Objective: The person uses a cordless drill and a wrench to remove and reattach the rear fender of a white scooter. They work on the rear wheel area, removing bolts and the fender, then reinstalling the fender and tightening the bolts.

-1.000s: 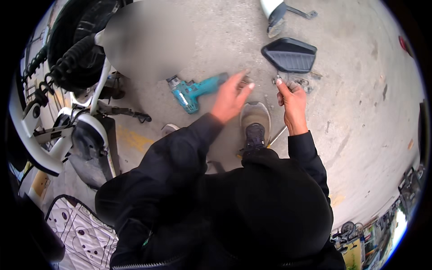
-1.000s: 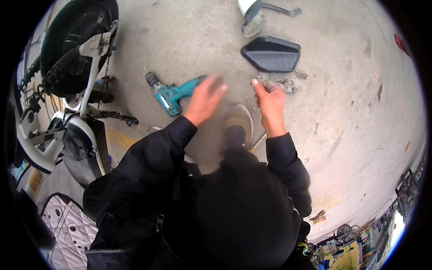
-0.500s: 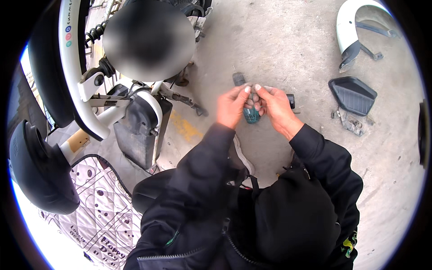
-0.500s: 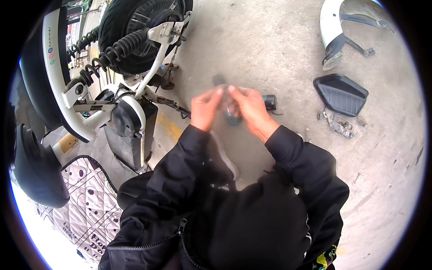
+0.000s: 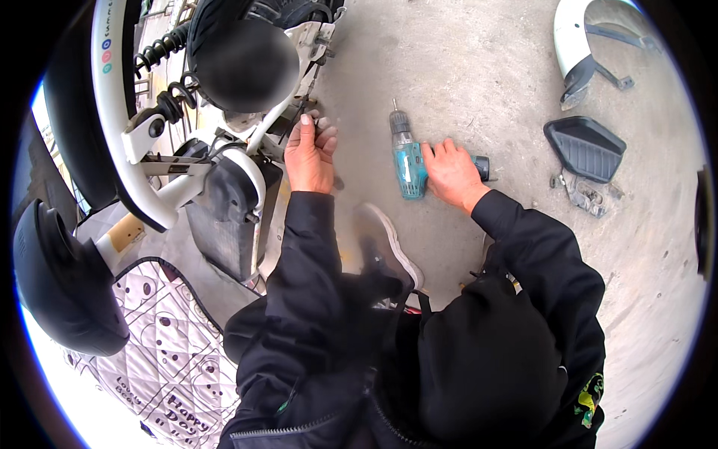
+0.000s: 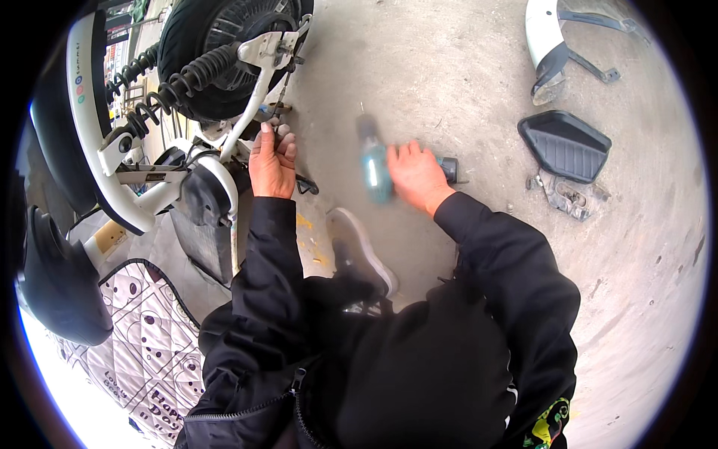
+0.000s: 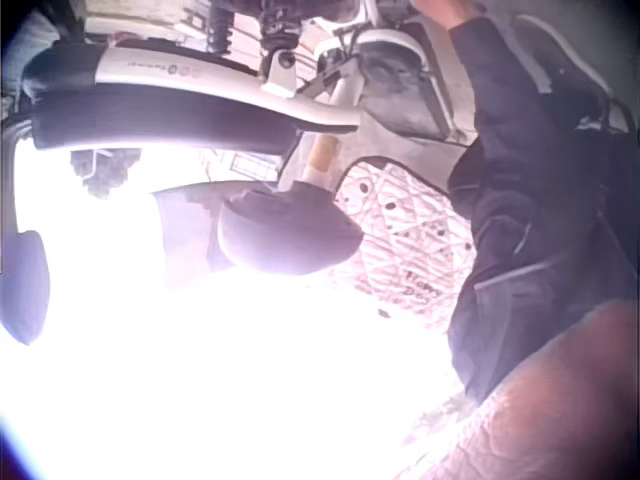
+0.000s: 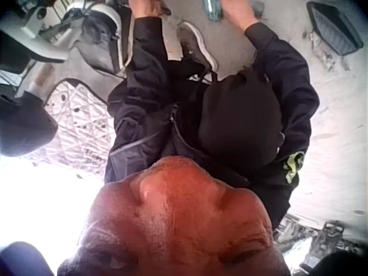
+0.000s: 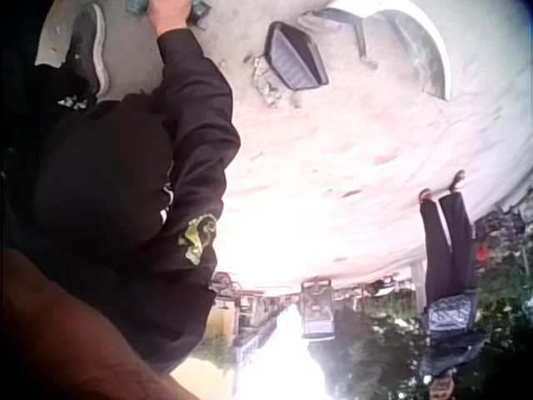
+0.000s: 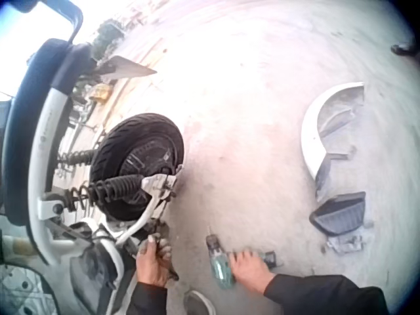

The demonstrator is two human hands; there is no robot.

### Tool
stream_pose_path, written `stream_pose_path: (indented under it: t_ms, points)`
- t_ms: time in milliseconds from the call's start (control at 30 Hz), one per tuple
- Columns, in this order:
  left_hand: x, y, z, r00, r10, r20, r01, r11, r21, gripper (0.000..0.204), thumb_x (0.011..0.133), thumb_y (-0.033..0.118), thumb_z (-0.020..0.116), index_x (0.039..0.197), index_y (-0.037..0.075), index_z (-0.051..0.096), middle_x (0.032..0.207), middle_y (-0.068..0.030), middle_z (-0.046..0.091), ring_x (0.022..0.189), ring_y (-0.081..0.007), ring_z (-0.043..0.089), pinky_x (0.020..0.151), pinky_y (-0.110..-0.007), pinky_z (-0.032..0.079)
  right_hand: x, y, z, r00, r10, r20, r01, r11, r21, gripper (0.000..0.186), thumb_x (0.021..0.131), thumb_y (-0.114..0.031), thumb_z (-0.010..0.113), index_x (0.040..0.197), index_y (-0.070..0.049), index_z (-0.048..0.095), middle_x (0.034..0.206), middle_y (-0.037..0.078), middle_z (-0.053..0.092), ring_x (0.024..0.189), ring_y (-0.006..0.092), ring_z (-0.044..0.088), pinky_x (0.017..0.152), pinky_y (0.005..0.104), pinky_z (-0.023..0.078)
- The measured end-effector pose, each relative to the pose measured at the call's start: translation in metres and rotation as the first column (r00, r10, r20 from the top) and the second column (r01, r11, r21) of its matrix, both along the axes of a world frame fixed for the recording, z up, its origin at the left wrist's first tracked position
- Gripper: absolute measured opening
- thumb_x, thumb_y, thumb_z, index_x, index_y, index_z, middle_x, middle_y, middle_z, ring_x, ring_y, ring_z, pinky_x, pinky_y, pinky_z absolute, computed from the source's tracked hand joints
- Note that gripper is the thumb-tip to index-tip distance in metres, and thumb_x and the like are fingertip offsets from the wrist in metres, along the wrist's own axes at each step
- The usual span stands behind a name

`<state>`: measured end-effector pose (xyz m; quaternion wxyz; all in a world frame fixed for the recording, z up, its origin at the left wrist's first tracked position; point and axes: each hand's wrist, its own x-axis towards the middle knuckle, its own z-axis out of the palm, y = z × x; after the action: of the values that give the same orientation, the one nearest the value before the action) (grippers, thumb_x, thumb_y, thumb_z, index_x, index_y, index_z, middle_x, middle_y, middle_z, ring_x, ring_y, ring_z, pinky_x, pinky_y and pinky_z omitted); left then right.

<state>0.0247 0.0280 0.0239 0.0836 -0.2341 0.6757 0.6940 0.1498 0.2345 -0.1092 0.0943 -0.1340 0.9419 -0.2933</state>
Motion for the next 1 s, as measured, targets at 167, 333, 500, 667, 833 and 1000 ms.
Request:
stream_pose_path:
  t_ms: [167,333,500,667,833,1000]
  points:
    - [-0.018,0.005,-0.012,0.994,0.099,0.038,-0.103,0.988,0.117,0.023,0.096,0.029,0.067,0.107,0.008,0.064,0.101,-0.0053,0.072,0.090,-0.0183,0.071,0.070,-0.025,0.058,0.013,0.040,0.046,0.966,-0.114,0.233,0.252,0.616,-0.746,0.037,0.083,-0.011,0.068,0.117,0.000,0.059,0.094,0.006,0.067,0.085,0.0211,0.064,0.075,0.0354,0.052]
    - [-0.022,0.047,-0.010,0.997,0.004,0.078,-0.018,0.984,0.179,0.029,0.098,0.028,0.063,0.114,0.003,0.058,0.115,-0.0136,0.068,0.103,-0.0260,0.069,0.075,-0.028,0.060,-0.002,0.061,0.093,0.617,0.357,0.702,0.787,-0.284,-0.547,0.033,0.087,-0.010,0.070,0.117,-0.003,0.058,0.084,0.003,0.058,0.080,0.0183,0.061,0.076,0.0368,0.051]
    - [-0.012,0.090,-0.004,0.991,-0.087,0.099,0.055,0.956,0.289,0.031,0.099,0.027,0.062,0.116,0.001,0.056,0.122,-0.0168,0.065,0.111,-0.0290,0.066,0.087,-0.032,0.057,0.010,0.064,0.095,0.575,0.389,0.720,0.806,-0.420,-0.417,0.027,0.084,-0.008,0.069,0.107,0.000,0.058,0.083,0.006,0.057,0.074,0.0186,0.059,0.069,0.0361,0.050]
    - [-0.007,0.120,0.009,0.988,-0.109,0.111,0.043,0.878,0.476,0.033,0.099,0.026,0.062,0.117,0.000,0.054,0.124,-0.0185,0.063,0.116,-0.0299,0.061,0.096,-0.037,0.052,0.011,0.084,0.122,0.604,0.205,0.771,0.790,-0.283,-0.544,0.030,0.085,-0.019,0.069,0.106,0.000,0.060,0.073,0.004,0.053,0.070,0.0188,0.058,0.068,0.0360,0.051]
    - [-0.004,0.138,0.017,0.990,-0.114,0.086,0.037,0.788,0.614,0.033,0.098,0.026,0.063,0.117,0.000,0.054,0.124,-0.0176,0.061,0.120,-0.0296,0.058,0.104,-0.037,0.046,0.009,0.100,0.144,0.623,0.162,0.766,0.777,-0.243,-0.581,0.036,0.085,-0.017,0.069,0.114,0.003,0.059,0.077,0.005,0.055,0.071,0.0188,0.058,0.068,0.0363,0.051]
    - [0.001,0.138,0.023,0.988,-0.138,0.063,0.065,0.760,0.647,0.035,0.098,0.026,0.063,0.117,-0.001,0.053,0.125,-0.0177,0.060,0.121,-0.0295,0.057,0.105,-0.038,0.045,0.018,0.098,0.147,0.668,-0.030,0.744,0.737,-0.117,-0.666,0.037,0.087,-0.017,0.069,0.117,0.003,0.059,0.090,0.006,0.061,0.074,0.0181,0.060,0.070,0.0352,0.051]
